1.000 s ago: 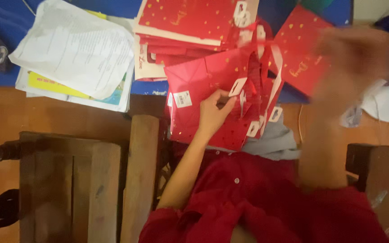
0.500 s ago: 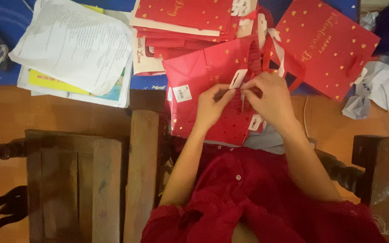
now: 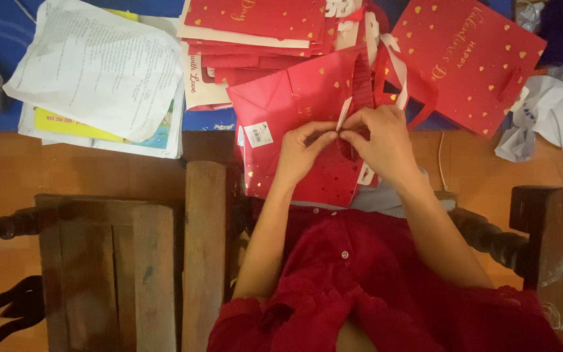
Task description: The person assembles red Valentine's Day gift bags by threading white handles through the bag slots and securing them with red ribbons. The person works on multiple bags one at a time, placing each completed bag aside.
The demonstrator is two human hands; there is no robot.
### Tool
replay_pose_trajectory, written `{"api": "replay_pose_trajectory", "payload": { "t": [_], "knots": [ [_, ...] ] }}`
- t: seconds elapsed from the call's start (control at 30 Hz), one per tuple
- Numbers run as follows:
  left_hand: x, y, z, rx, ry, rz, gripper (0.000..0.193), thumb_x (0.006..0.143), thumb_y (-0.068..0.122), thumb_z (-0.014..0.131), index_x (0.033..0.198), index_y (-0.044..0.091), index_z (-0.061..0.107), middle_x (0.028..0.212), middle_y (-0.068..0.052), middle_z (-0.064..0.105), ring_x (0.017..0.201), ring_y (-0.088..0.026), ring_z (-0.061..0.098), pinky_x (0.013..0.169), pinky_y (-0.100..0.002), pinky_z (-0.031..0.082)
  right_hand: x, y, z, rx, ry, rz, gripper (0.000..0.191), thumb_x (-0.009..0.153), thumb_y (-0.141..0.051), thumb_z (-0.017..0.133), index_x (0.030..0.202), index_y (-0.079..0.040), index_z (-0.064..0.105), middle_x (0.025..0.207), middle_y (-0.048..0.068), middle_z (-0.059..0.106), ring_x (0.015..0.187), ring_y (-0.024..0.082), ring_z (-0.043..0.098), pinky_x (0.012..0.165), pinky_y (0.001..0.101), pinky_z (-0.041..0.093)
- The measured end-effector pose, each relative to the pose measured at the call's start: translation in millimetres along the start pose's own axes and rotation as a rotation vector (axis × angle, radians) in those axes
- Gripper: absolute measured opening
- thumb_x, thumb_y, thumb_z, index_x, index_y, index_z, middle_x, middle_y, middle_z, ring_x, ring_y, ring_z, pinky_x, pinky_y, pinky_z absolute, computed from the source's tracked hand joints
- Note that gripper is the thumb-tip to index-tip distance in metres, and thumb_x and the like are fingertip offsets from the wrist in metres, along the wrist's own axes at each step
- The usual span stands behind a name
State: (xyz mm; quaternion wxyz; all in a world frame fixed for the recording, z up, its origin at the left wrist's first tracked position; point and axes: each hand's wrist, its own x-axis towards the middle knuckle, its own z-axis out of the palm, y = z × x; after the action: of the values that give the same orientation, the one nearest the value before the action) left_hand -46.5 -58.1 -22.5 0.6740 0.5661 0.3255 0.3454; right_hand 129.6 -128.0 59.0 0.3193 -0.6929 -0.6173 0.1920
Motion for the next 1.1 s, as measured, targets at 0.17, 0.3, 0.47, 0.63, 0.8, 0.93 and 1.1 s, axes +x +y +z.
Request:
{"api": "replay_pose_trajectory", "payload": {
  "t": [0.17,0.3,0.47,0.63,0.8,0.93,1.1],
  "knots": [
    [1.9,3.1,-2.6,0.077,-0.032,-0.031,0.023,0.096,0.007,0.071,0.119,0.003,0.073,0.107,-0.007,0.078,0.099,-0.010,0.071,0.091,-0.027,0.057,2.8,9.0,1.2,0.006,-0.036,-0.081,0.012,0.089,-0.019,0.077,0.097,-0.010,0.074,0.087,0.005,0.070,0.092,0.027,0.058,0.104,0.0442,0.035],
    [4.4,-0.6,7.0,0.218,0.059,0.024,0.014,0.094,0.004,0.073,0.107,0.000,0.073,0.100,-0.011,0.079,0.093,-0.014,0.074,0.087,-0.029,0.059,0.8,16.4,4.4,0.060,-0.034,-0.047,0.011,0.089,-0.018,0.076,0.097,-0.010,0.074,0.084,0.005,0.068,0.093,0.027,0.057,0.103,0.0423,0.037],
    [8.9,-4.3,11.1,-0.173,0.170,-0.003,0.010,0.104,0.018,0.053,0.111,0.010,0.053,0.110,-0.009,0.077,0.090,-0.016,0.078,0.082,-0.030,0.062,0.1,27.0,6.3,0.104,-0.037,0.024,0.014,0.089,-0.020,0.078,0.099,-0.012,0.075,0.080,0.006,0.064,0.092,0.027,0.056,0.097,0.0406,0.041],
    [2.6,4.5,3.5,-0.380,0.133,0.052,0.019,0.106,0.019,0.057,0.122,0.009,0.054,0.121,-0.012,0.075,0.099,-0.018,0.073,0.091,-0.032,0.060,2.2,33.3,7.1,0.127,-0.039,0.073,0.015,0.088,-0.022,0.079,0.099,-0.012,0.075,0.085,0.006,0.065,0.096,0.027,0.056,0.092,0.0403,0.042],
    [-1.4,7.6,4.9,0.031,-0.001,0.027,0.030,0.093,0.000,0.072,0.122,0.003,0.065,0.118,-0.009,0.071,0.106,-0.014,0.067,0.093,-0.031,0.056,0.7,30.3,5.7,0.118,-0.041,0.025,0.014,0.088,-0.020,0.079,0.100,-0.012,0.076,0.085,0.007,0.066,0.099,0.028,0.055,0.094,0.0414,0.042],
    [2.4,-3.7,0.3,-0.148,0.068,0.090,0.019,0.099,-0.006,0.069,0.116,0.003,0.070,0.114,-0.010,0.074,0.106,-0.019,0.070,0.096,-0.034,0.057,1.9,30.7,2.7,0.123,-0.058,0.041,0.016,0.088,-0.021,0.079,0.101,-0.011,0.076,0.087,0.007,0.067,0.099,0.028,0.057,0.094,0.0418,0.043],
    [1.3,-5.1,-16.5,-1.009,0.091,0.010,0.038,0.104,-0.003,0.068,0.139,0.009,0.057,0.116,-0.011,0.069,0.113,-0.023,0.068,0.105,-0.041,0.058,2.7,37.1,0.3,0.208,-0.069,0.064,0.018,0.088,-0.022,0.078,0.100,-0.009,0.075,0.093,0.008,0.070,0.098,0.027,0.061,0.090,0.0402,0.046]
  ]
}}
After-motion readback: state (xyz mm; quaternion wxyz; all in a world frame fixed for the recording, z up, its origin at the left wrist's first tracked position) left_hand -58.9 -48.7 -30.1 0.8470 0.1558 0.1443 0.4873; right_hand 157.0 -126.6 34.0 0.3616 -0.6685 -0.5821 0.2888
